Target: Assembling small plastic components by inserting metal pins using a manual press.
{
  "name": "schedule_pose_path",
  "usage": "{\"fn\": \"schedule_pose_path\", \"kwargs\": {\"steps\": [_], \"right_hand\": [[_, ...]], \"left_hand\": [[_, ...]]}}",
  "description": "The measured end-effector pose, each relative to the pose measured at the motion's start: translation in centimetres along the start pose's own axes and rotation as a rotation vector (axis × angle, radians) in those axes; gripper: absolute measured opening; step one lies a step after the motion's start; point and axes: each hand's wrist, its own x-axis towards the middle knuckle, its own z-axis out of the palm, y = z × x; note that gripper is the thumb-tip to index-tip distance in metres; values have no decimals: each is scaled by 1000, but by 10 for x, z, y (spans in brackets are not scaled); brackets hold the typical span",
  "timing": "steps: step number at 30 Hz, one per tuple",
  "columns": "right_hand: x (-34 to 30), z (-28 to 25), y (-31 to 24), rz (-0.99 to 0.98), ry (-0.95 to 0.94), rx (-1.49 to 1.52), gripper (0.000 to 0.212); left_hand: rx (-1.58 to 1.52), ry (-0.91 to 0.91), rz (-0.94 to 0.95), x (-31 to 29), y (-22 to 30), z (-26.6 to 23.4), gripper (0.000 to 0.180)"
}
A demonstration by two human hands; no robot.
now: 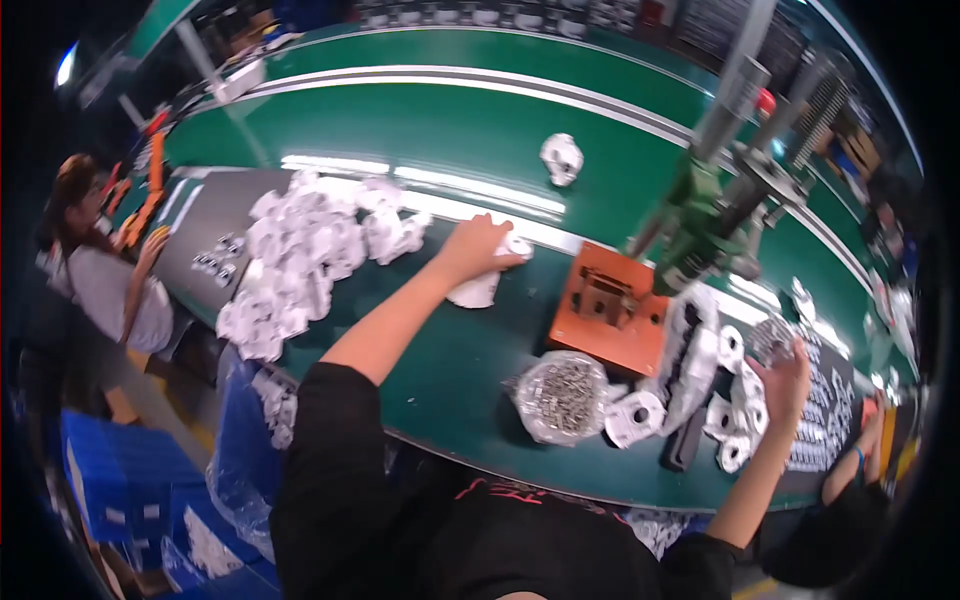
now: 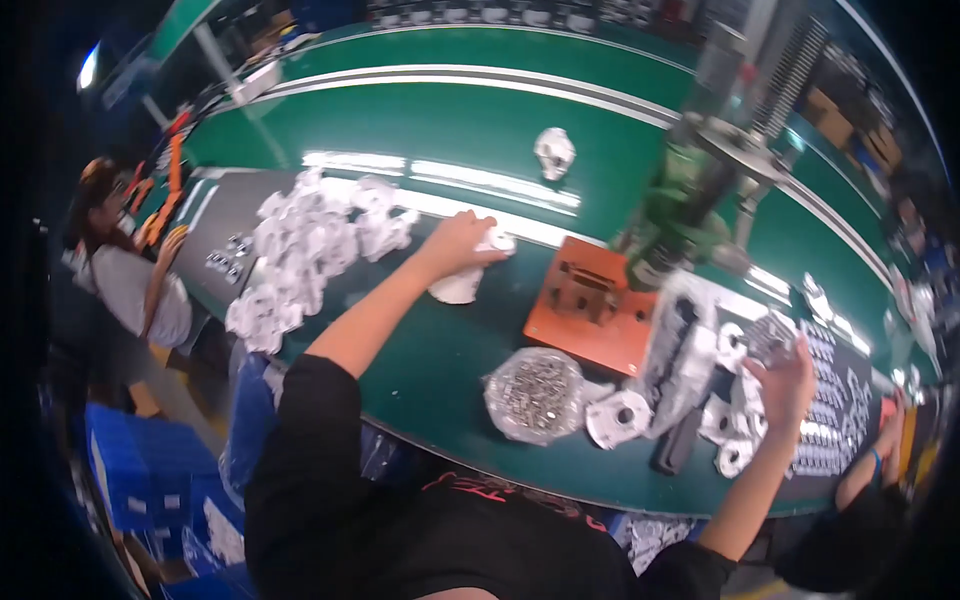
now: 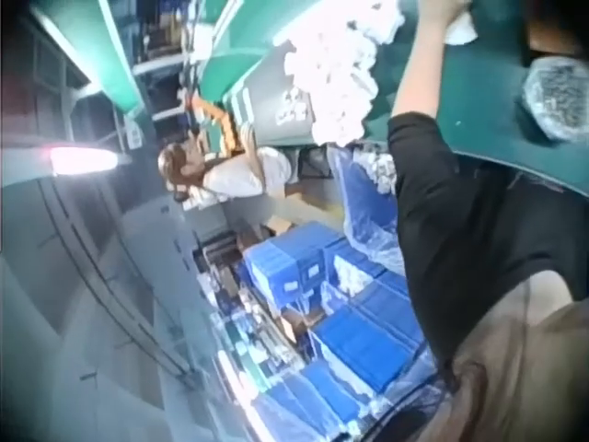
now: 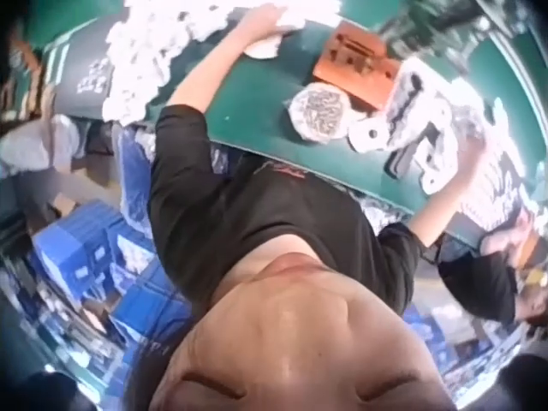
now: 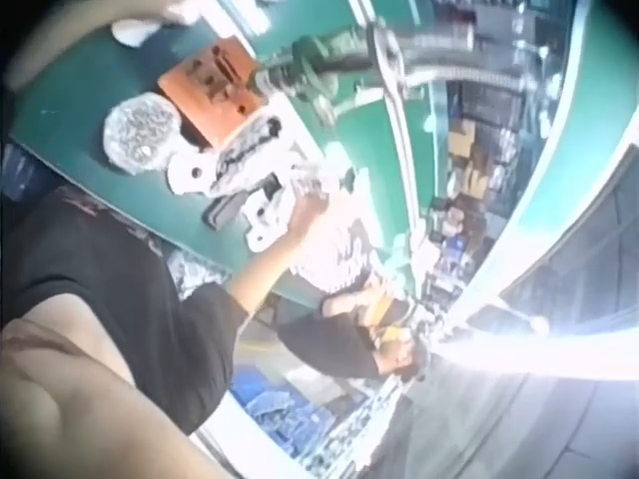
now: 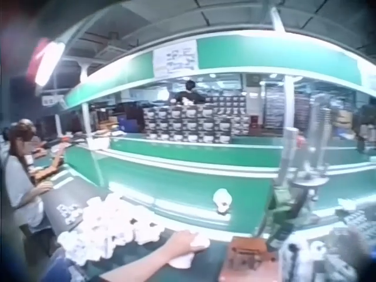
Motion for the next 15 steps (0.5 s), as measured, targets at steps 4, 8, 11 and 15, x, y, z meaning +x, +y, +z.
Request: {"fn": "schedule_pose_path", "kwargs": {"steps": [4, 8, 11, 15], "right_hand": [[-32, 19, 15, -23, 66, -23, 29], [-54, 70, 17, -73, -102, -53, 20], [-66, 97, 29, -159, -155, -310, 48], [-81, 182, 48, -116, -367, -469, 79]], "left_hand": [[-13, 4, -47, 7, 2, 1, 48], [319, 368, 240, 6, -17, -2, 18], [-718, 344, -210, 15, 50, -50, 16], [-1491, 172, 25, -18, 145, -76, 15]]}}
